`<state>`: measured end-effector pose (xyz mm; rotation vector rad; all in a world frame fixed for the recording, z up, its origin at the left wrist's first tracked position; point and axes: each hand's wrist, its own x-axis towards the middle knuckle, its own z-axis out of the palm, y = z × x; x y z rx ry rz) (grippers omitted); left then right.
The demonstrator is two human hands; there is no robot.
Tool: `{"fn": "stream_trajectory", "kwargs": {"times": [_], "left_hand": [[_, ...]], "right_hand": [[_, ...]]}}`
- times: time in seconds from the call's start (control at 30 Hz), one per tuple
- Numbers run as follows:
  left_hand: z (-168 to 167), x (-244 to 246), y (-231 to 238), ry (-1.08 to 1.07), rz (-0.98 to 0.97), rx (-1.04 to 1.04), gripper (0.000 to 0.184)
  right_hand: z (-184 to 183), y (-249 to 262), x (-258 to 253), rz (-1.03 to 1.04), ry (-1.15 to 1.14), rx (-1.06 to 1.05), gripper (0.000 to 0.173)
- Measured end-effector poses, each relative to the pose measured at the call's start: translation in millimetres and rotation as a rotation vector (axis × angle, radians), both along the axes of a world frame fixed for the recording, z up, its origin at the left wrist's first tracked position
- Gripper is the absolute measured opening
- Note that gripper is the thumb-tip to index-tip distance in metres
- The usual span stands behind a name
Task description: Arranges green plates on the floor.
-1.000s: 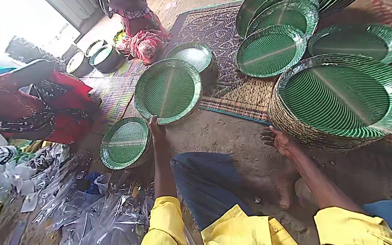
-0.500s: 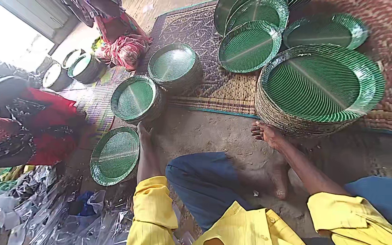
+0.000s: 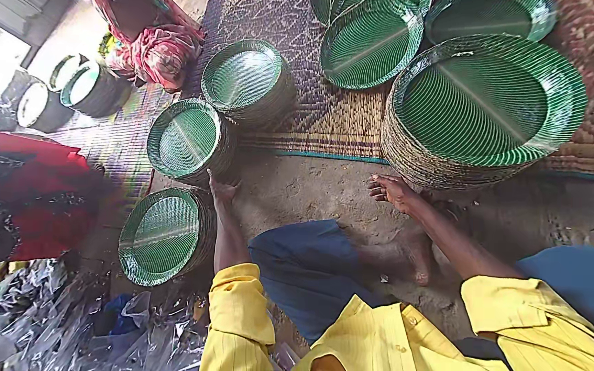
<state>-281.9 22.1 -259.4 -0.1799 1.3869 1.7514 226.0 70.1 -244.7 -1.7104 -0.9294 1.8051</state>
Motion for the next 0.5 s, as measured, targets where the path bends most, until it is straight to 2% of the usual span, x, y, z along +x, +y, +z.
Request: {"fn": "stream_trajectory", "kwargs": {"times": [0.17,0.33,0.5], "left_hand": [[-2.1,-6.7,23.0,0.007,0.022,0.031,0.082],[-9.4,-20.6,41.1,0.073,0.137,0.13,0.053],[-13.8,-61.7,63.5,0.145,0.272,0.235,0.046]], "right_hand": [[0.2,6.9,-0.5,0.014,-0.01,0.005,0.033],[8.0,14.7,4.1,-0.007,-0.008,0.023,0.031],[12.1,19.5,9.8,-0.042,-0.004,0.046,0.03]]}}
